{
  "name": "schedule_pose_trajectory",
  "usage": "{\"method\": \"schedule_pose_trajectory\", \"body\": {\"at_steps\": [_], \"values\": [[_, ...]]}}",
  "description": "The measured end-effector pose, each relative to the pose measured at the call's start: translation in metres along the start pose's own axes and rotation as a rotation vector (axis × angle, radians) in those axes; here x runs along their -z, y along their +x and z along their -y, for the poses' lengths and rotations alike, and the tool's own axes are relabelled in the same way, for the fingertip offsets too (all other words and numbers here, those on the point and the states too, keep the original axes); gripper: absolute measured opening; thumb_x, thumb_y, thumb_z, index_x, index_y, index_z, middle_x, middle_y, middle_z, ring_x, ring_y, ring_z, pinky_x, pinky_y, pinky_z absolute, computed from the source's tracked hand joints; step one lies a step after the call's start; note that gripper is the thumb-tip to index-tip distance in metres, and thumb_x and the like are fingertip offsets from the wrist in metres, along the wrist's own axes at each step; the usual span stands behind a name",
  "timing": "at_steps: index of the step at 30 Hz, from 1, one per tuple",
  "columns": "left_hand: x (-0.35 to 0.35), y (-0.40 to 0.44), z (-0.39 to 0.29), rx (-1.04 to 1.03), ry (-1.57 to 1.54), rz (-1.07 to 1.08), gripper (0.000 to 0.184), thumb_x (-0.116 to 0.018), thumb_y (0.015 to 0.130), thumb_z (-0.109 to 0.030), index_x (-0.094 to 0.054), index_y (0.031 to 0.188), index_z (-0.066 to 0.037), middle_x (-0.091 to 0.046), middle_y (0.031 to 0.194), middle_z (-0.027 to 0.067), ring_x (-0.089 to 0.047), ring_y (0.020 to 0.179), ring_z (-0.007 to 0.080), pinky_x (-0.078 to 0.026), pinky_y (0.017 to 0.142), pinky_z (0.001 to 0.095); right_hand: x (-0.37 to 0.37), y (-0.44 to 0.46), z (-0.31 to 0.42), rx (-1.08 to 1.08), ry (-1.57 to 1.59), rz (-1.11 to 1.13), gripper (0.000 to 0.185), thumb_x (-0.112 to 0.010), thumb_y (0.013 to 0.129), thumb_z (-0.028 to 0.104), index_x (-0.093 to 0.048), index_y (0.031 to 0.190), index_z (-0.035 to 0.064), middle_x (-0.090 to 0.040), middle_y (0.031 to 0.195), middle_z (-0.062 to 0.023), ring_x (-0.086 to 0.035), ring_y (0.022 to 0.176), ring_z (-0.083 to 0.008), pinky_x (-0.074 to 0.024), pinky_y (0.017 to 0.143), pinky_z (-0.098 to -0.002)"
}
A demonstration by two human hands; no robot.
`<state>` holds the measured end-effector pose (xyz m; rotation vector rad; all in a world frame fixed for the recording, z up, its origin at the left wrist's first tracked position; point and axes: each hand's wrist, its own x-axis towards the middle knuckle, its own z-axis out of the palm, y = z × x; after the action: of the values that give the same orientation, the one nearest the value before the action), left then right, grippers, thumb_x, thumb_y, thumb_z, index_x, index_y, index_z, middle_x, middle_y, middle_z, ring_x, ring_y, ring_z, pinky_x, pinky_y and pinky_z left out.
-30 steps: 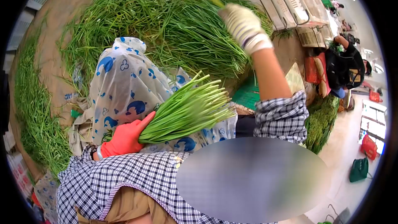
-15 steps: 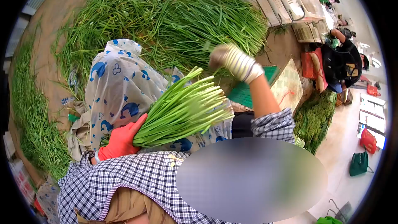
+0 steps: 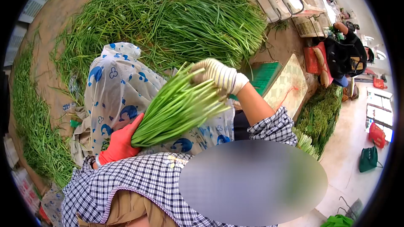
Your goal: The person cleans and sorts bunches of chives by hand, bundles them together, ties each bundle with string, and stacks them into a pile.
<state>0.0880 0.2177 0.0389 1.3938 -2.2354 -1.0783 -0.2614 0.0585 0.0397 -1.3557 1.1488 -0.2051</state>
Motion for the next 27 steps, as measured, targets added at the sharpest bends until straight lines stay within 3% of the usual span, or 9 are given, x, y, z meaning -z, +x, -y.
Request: {"method": "schedule_pose_trajectory", "body": {"at_steps": [4, 6, 8, 11, 14, 16, 20, 25, 27], "values": [[0.014, 0.011, 0.000, 0.084, -0.232, 0.059, 0.079, -0.072, 0.072, -0.005, -0.041, 0.144, -0.011, -0.065, 0.114, 0.0160, -0.066, 0.103, 0.0279, -0.051, 0.087, 0.0320, 0.033, -0.012, 0.068, 0.592, -0.224, -0.512, 0.027, -0.054, 0.096, 0.026, -0.067, 0.090, 0.0033, -0.068, 0.097, -0.0092, -0.062, 0.090, -0.0188, -0.0500, 0.085, -0.0294], [0.021, 0.013, 0.009, 0.188, -0.723, 0.172, 0.078, -0.074, 0.069, -0.005, -0.044, 0.141, -0.007, -0.063, 0.120, 0.0129, -0.061, 0.110, 0.0198, -0.046, 0.095, 0.0311, 0.070, -0.020, 0.086, 0.685, 0.351, -0.595, 0.024, -0.061, 0.092, 0.023, -0.065, 0.101, 0.0012, -0.067, 0.107, -0.0100, -0.062, 0.101, -0.0196, -0.0451, 0.096, -0.0321], [0.030, 0.015, 0.013, 0.256, -0.887, 0.223, 0.075, -0.075, 0.066, -0.003, -0.048, 0.137, -0.004, -0.060, 0.126, 0.0092, -0.056, 0.114, 0.0156, -0.042, 0.100, 0.0320, 0.076, -0.025, 0.111, 0.770, -0.313, -0.935, 0.038, -0.064, 0.085, 0.003, -0.062, 0.123, 0.0054, -0.066, 0.112, -0.0066, -0.059, 0.109, -0.0177, -0.0416, 0.102, -0.0308], [0.043, 0.016, 0.015, 0.337, -0.939, 0.304, 0.074, -0.076, 0.064, -0.002, -0.050, 0.133, -0.001, -0.060, 0.126, 0.0076, -0.055, 0.115, 0.0179, -0.041, 0.100, 0.0328, 0.056, -0.040, 0.120, 0.667, -0.539, -1.085, 0.027, -0.067, 0.082, 0.007, -0.067, 0.109, 0.0039, -0.067, 0.111, -0.0088, -0.063, 0.104, -0.0157, -0.0475, 0.093, -0.0297], [0.039, 0.014, 0.022, 0.348, -1.010, 0.288, 0.073, -0.076, 0.064, -0.003, -0.050, 0.133, -0.001, -0.060, 0.126, 0.0077, -0.055, 0.115, 0.0177, -0.041, 0.101, 0.0329, 0.011, -0.050, 0.113, 0.693, -0.290, -0.954, 0.014, -0.069, 0.078, 0.000, -0.071, 0.092, 0.0046, -0.067, 0.107, -0.0114, -0.064, 0.101, -0.0258, -0.0489, 0.091, -0.0339], [0.039, 0.015, 0.014, 0.353, -0.980, 0.264, 0.074, -0.076, 0.065, -0.003, -0.049, 0.134, -0.001, -0.060, 0.126, 0.0077, -0.055, 0.116, 0.0176, -0.041, 0.101, 0.0331, -0.011, -0.053, 0.115, 0.742, -0.620, -0.930, 0.022, -0.073, 0.076, 0.006, -0.069, 0.098, 0.0064, -0.067, 0.104, -0.0110, -0.063, 0.100, -0.0278, -0.0484, 0.092, -0.0369], [0.025, 0.014, 0.007, 0.351, -1.031, 0.182, 0.076, -0.076, 0.066, -0.003, -0.045, 0.136, -0.002, -0.058, 0.128, 0.0075, -0.054, 0.117, 0.0173, -0.041, 0.102, 0.0335, -0.046, -0.029, 0.122, 0.703, -1.016, -0.843, 0.035, -0.069, 0.080, 0.040, -0.068, 0.102, 0.0135, -0.056, 0.127, -0.0116, -0.044, 0.129, -0.0277, -0.0281, 0.112, -0.0485], [0.019, 0.016, 0.008, 0.341, -0.974, 0.219, 0.076, -0.075, 0.067, -0.003, -0.044, 0.137, -0.002, -0.057, 0.129, 0.0076, -0.053, 0.118, 0.0168, -0.041, 0.102, 0.0330, -0.043, 0.026, 0.127, 0.616, -1.154, -0.534, 0.015, -0.069, 0.080, 0.026, -0.069, 0.078, 0.0116, -0.066, 0.082, -0.0049, -0.063, 0.092, -0.0212, -0.0332, 0.111, -0.0415], [0.020, 0.016, 0.008, 0.329, -0.956, 0.217, 0.075, -0.075, 0.068, -0.003, -0.044, 0.136, -0.002, -0.057, 0.129, 0.0076, -0.053, 0.118, 0.0168, -0.041, 0.102, 0.0328, -0.030, 0.035, 0.157, 0.594, -0.675, -0.658, 0.017, -0.068, 0.080, 0.027, -0.070, 0.086, 0.0112, -0.067, 0.086, -0.0065, -0.063, 0.094, -0.0238, -0.0411, 0.103, -0.0369]]}}
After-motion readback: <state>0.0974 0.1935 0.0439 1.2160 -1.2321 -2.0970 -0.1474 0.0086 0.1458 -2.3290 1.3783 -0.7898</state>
